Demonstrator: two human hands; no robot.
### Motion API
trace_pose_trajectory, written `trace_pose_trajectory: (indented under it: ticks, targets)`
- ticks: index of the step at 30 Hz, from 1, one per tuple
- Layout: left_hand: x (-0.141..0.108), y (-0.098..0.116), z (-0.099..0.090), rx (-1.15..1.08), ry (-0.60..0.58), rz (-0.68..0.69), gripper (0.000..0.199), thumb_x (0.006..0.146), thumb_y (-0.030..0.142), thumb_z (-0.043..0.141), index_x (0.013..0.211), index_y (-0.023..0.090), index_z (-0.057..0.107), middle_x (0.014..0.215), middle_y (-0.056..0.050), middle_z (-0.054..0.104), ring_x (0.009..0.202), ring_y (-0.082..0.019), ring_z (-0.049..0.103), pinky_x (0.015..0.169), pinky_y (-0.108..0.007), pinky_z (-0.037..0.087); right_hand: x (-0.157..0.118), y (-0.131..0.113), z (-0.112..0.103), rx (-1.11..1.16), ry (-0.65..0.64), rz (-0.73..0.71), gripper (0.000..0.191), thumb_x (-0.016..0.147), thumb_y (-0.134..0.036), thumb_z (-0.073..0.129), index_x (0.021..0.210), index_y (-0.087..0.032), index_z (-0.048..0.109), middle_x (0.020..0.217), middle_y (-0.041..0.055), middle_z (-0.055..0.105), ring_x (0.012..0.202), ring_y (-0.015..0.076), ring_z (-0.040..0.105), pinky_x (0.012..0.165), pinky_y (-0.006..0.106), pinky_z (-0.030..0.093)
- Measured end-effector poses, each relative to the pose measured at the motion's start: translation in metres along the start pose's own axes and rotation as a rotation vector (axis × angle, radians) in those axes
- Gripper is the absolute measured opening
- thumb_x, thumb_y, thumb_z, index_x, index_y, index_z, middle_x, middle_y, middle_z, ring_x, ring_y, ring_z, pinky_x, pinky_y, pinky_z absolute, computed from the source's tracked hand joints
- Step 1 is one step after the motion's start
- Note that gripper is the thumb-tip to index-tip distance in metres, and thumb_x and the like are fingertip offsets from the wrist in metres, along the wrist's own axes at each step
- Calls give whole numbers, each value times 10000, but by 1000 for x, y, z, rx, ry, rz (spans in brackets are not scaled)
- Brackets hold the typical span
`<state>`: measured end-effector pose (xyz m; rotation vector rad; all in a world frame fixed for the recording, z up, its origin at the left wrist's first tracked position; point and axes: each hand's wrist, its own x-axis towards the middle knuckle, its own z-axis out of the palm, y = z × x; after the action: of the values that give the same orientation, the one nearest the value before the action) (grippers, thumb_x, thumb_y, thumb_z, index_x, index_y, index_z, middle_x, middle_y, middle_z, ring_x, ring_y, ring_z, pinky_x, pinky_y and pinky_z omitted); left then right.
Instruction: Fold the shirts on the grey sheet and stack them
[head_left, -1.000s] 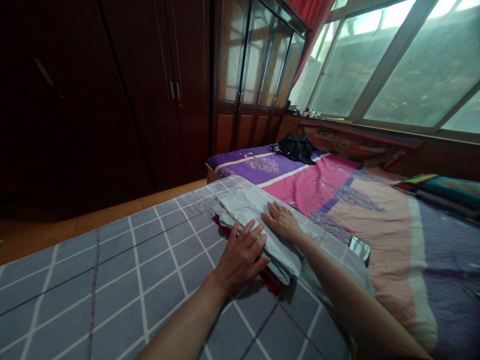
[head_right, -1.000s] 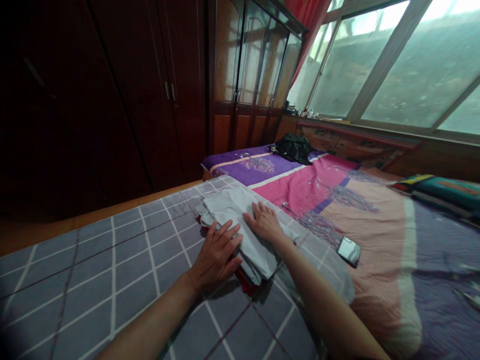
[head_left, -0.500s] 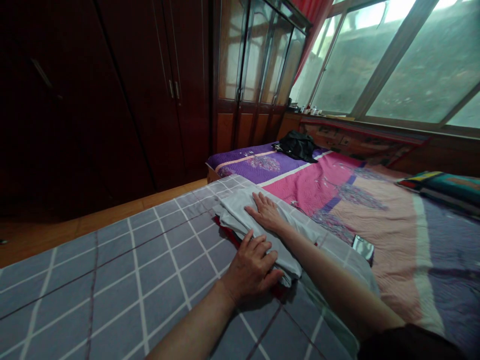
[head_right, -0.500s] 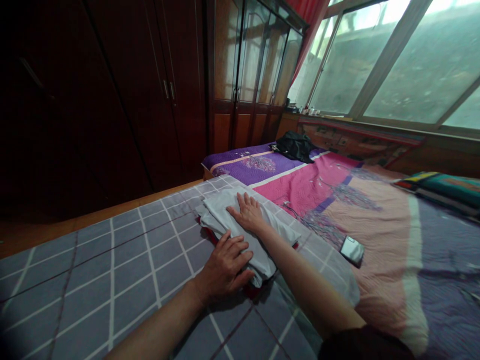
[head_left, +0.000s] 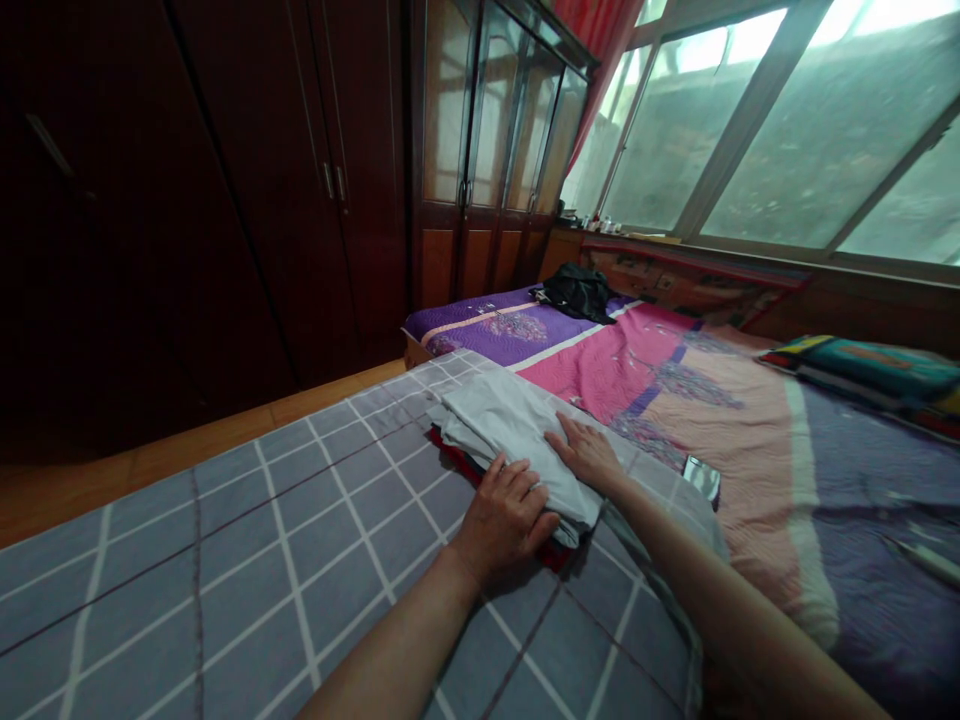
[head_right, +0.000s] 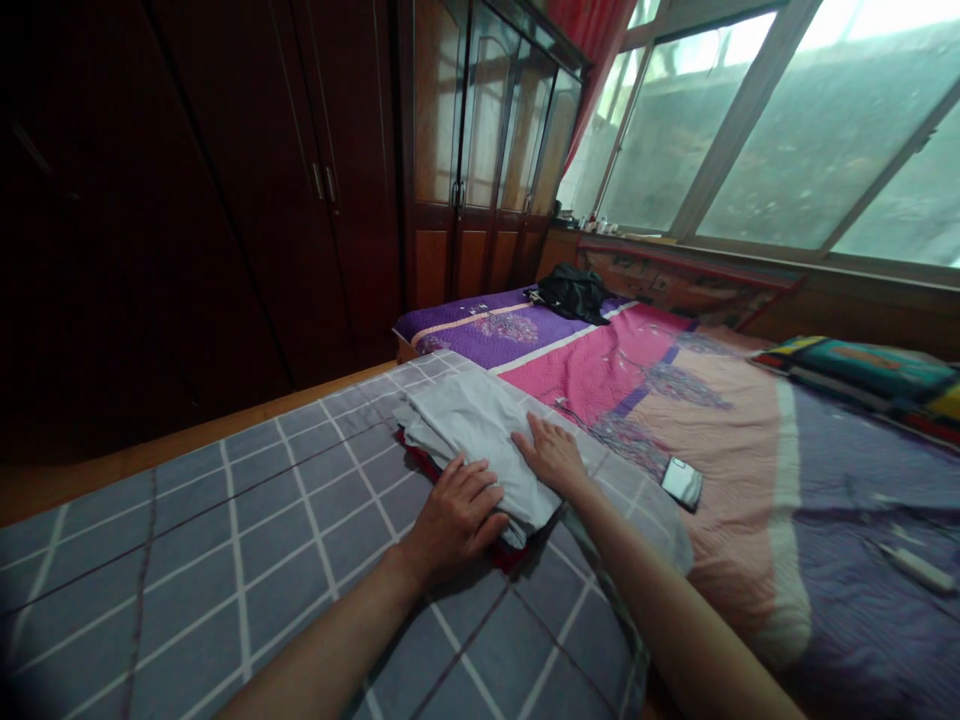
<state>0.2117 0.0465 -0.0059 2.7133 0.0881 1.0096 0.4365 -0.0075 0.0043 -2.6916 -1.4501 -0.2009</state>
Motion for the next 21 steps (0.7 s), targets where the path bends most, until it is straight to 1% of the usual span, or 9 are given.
trace_pose_trajectory:
  ticks: [2,4,6,8,10,12,14,16,21]
  targets:
    - [1,1,1,3,-3,-13,247,925,368,467,1026,187,602,1103,-70,632,1202,-231,479,1126,-467,230,-2,0,3,4,-17,2,629,947,-533,293,1417,-117,338,1336,167,520,1202,284,491,973,381,329]
    - [2,3,1,9,-12,-26,225,923,348,473,1005,180,597,1091,-73,628,1192,-231,483,1125,-466,225,-2,-2,3,4,-20,8,623,946,-539,292,1418,-136,339,1333,157,526,1207,276,486,967,369,328]
    - [1,4,-1,11,-17,-26,241,921,351,473,1026,166,587,1128,-88,616,1216,-241,466,1130,-476,204,-3,-5,1,2,-15,23,602,946,-541,292,1411,-162,351,1322,150,537,1208,271,484,968,364,322]
    - [0,6,-3,2,-22,35,363,910,433,475,1124,150,554,1241,-116,571,1279,-268,407,1140,-507,154,-5,-7,-2,2,-5,42,588,947,-542,292,1401,-174,365,1307,149,547,1205,270,483,967,364,316]
    - [-1,8,-5,-18,-57,135,564,868,543,495,1265,143,472,1346,-135,502,1333,-288,337,1145,-535,108,-7,-9,-3,4,8,64,587,947,-543,292,1390,-167,374,1293,155,553,1203,273,480,963,368,317]
    - [-1,11,-7,-36,-116,191,657,830,553,547,1335,156,408,1359,-130,492,1337,-283,335,1146,-536,107,-8,-9,-2,11,22,85,591,943,-552,298,1375,-159,386,1273,158,563,1199,275,478,958,371,321]
    - [0,14,-8,-47,-157,172,595,821,473,591,1310,173,434,1296,-109,541,1299,-261,391,1151,-508,129,-9,-10,-2,22,35,101,590,937,-561,312,1354,-154,407,1248,156,575,1187,274,483,952,371,324]
    - [1,16,-9,-52,-165,137,495,820,420,603,1237,178,490,1226,-94,577,1249,-244,443,1154,-480,147,-8,-10,-2,38,46,110,581,935,-559,325,1336,-151,425,1233,154,582,1175,274,487,949,372,326]
    - [1,20,-7,-28,-148,103,362,820,444,599,1064,181,551,1104,-88,604,1151,-240,506,1129,-482,224,-11,-12,-3,110,65,121,531,934,-521,357,1302,-154,468,1211,154,592,1167,281,487,952,379,330]
